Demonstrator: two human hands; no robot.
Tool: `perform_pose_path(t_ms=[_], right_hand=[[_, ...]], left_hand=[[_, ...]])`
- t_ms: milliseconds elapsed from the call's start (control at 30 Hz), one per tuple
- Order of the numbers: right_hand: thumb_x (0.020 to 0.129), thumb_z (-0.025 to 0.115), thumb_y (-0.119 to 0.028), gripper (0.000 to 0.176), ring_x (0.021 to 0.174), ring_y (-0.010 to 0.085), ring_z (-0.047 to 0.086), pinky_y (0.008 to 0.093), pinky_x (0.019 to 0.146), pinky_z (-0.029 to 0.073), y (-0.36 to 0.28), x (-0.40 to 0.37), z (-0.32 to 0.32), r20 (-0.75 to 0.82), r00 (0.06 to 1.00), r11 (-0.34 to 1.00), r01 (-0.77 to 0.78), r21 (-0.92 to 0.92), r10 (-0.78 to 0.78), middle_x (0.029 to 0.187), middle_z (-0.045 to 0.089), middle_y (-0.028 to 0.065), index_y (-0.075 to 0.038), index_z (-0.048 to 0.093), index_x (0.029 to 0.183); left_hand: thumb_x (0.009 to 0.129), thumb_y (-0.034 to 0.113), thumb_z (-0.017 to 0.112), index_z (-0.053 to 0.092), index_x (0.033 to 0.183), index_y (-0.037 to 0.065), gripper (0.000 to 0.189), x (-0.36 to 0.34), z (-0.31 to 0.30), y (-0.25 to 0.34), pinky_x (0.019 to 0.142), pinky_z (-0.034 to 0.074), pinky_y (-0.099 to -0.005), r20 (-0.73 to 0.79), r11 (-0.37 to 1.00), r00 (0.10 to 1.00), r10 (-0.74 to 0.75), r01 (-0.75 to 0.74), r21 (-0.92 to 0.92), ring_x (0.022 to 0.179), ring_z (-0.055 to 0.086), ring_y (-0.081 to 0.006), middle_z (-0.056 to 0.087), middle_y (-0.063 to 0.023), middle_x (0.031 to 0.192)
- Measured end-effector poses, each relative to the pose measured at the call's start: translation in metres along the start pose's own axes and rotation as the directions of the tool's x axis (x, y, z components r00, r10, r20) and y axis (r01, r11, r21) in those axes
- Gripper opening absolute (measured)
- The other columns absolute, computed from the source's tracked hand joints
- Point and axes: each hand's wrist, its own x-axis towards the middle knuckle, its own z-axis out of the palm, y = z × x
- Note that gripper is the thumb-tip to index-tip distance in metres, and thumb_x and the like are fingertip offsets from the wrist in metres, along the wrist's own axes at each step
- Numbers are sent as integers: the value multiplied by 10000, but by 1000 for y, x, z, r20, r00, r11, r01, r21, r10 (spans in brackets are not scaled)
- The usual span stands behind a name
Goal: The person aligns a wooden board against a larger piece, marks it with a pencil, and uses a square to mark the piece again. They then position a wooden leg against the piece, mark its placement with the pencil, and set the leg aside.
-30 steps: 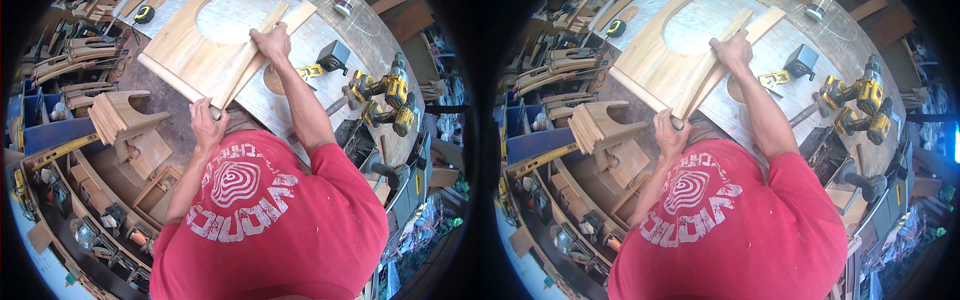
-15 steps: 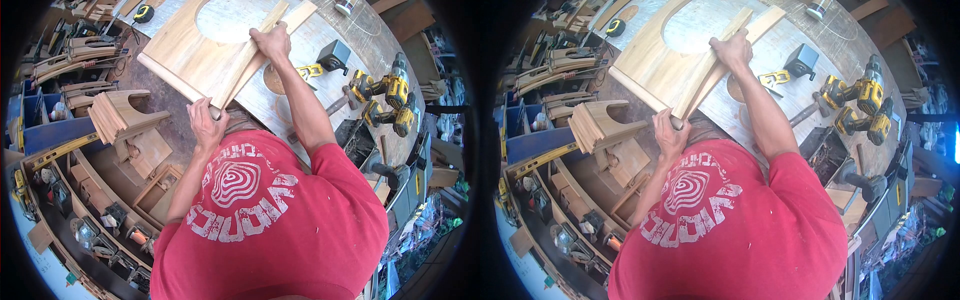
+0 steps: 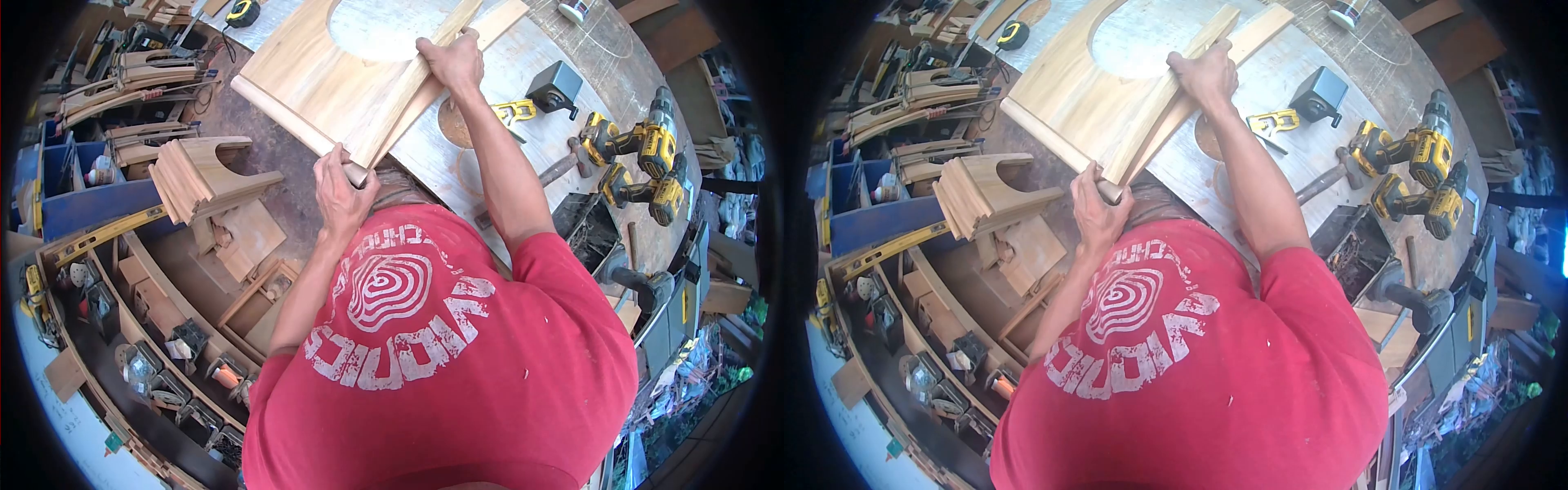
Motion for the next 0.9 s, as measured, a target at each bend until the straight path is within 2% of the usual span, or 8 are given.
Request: perform_pose_path(t_ms=[200,400,500,600,900], right_hand=[[705,824,-421,915,1092,461,683,483,991,529,-1,-1,-2,24,1000,1000,-9,11,9,1121,683,351,152,442,1307],[703,825,-422,952,1107,454,677,475,1006,521,-2,-2,-2,17,1000,1000,-18,4,18,1155,680,341,152,429,1351],[699,826,-419,965,1115,447,676,468,1014,517,-2,-1,-3,31,999,1000,-19,16,19,1166,682,331,152,428,1368],[696,826,-414,950,1112,441,680,464,1013,520,0,0,-2,28,999,999,-15,29,14,1163,683,330,152,441,1355],[697,818,-429,940,1100,434,689,458,1008,525,3,1,0,38,999,999,-11,42,10,1147,692,323,152,448,1337]], left_hand=[[743,101,832,534,1351,-70,699,1,-1,2,943,503,-488,-9,1000,1000,10,-10,12,1100,589,-396,648,-206,1084],[740,102,836,561,1319,-55,660,2,-1,3,939,510,-486,-20,1000,1000,8,-8,5,1111,590,-399,652,-212,1085],[743,98,842,568,1305,-40,640,0,0,1,976,498,-475,15,1000,1000,-19,19,-24,1152,578,-394,643,-210,1192],[759,111,828,603,1248,-50,562,1,1,-2,954,503,-491,-25,999,998,54,-54,3,1133,587,-404,655,-216,1091],[785,95,820,603,1234,-58,522,0,-2,1,980,482,-488,-18,997,1000,2,-4,-76,1149,576,-399,654,-211,1089]])
